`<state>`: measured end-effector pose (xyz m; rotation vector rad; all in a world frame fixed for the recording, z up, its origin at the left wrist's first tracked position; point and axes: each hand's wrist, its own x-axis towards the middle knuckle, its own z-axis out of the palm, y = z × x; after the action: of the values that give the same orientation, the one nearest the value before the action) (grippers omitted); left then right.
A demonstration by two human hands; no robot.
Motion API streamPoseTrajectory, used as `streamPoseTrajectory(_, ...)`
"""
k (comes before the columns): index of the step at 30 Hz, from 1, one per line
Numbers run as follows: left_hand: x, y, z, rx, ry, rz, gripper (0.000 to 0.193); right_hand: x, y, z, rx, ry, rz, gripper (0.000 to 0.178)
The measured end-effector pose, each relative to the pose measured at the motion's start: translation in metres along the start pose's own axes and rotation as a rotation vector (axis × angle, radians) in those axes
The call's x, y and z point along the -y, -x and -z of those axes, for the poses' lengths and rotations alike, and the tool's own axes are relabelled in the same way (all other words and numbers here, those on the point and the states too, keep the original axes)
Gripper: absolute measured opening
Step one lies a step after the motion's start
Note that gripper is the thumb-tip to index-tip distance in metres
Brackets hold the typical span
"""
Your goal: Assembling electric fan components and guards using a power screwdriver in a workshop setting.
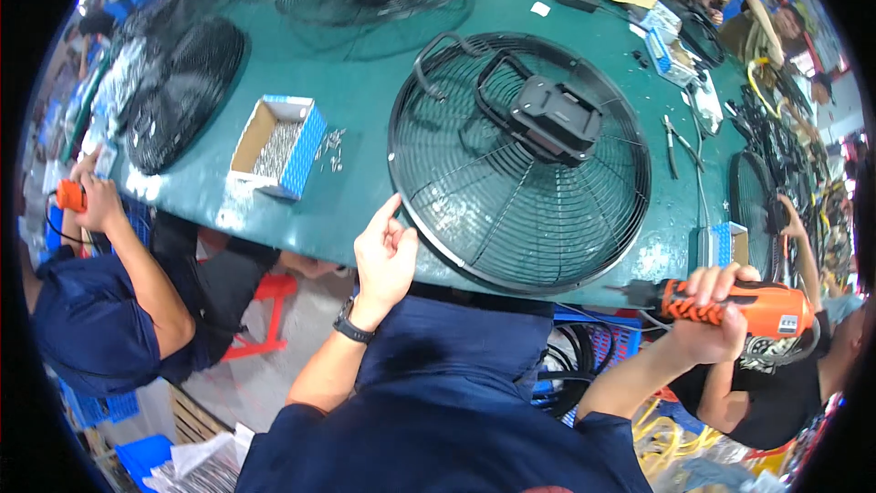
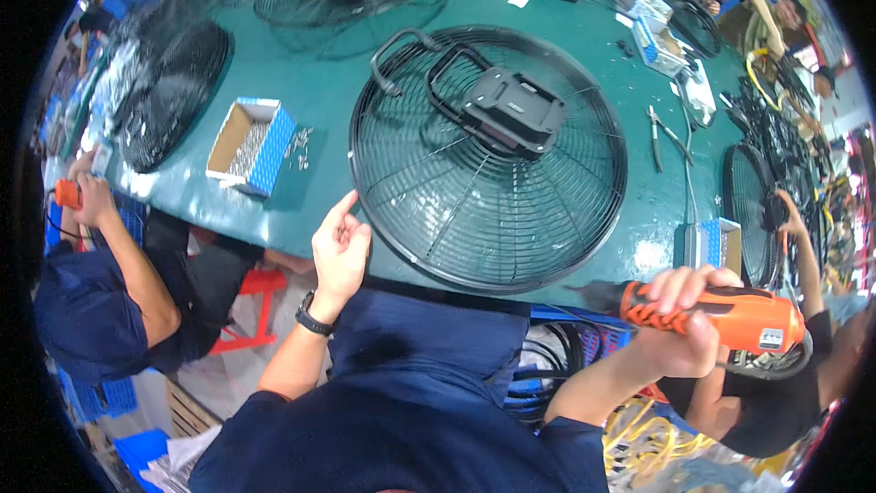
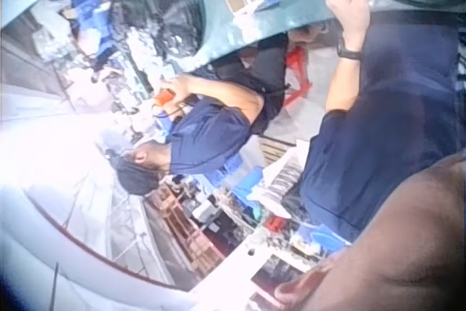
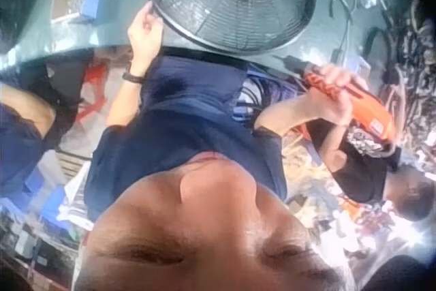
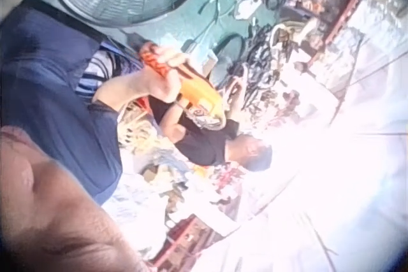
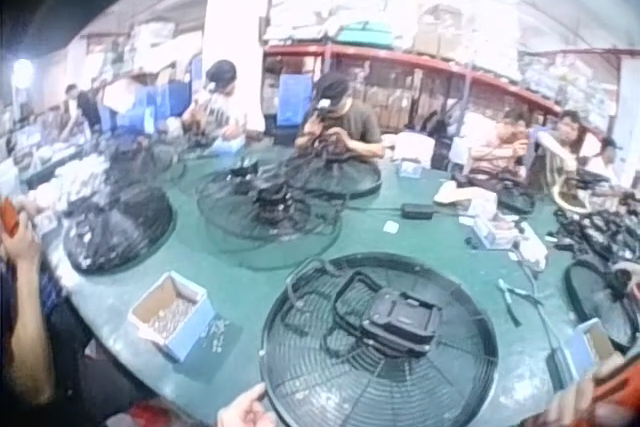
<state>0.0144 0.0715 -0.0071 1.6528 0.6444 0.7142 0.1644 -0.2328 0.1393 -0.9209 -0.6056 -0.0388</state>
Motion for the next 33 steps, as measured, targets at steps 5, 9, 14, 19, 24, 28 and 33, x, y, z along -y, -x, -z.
streamPoseTrajectory(5,-0.003,-0.002,0.006,0.004,0.112,0.081,0.041,-0.028,0.002,0.091,-0.479,0.640,0.230,0.034)
streamPoseTrajectory(9,-0.055,-0.027,-0.016,0.085,-0.069,-0.168,0.036,-0.027,-0.009,0.112,-0.474,0.423,0.163,0.026)
streamPoseTrajectory(14,-0.127,-0.062,-0.077,0.287,-0.567,-0.536,0.041,-0.033,-0.022,0.105,-0.528,0.419,0.159,0.025)
streamPoseTrajectory(19,-0.128,-0.114,-0.127,0.507,-0.656,-0.406,0.052,-0.029,-0.010,0.096,-0.461,0.433,0.204,0.024)
streamPoseTrajectory(24,-0.101,-0.100,-0.141,0.391,-0.588,-0.439,0.027,-0.034,0.007,0.094,-0.408,0.420,0.261,0.029)
streamPoseTrajectory(28,-0.100,-0.087,-0.144,0.372,-0.555,-0.429,0.033,-0.033,0.004,0.099,-0.429,0.435,0.246,0.029)
streamPoseTrajectory(33,-0.094,-0.081,-0.130,0.483,-0.323,-0.338,0.041,-0.034,-0.007,0.101,-0.508,0.391,0.168,0.027)
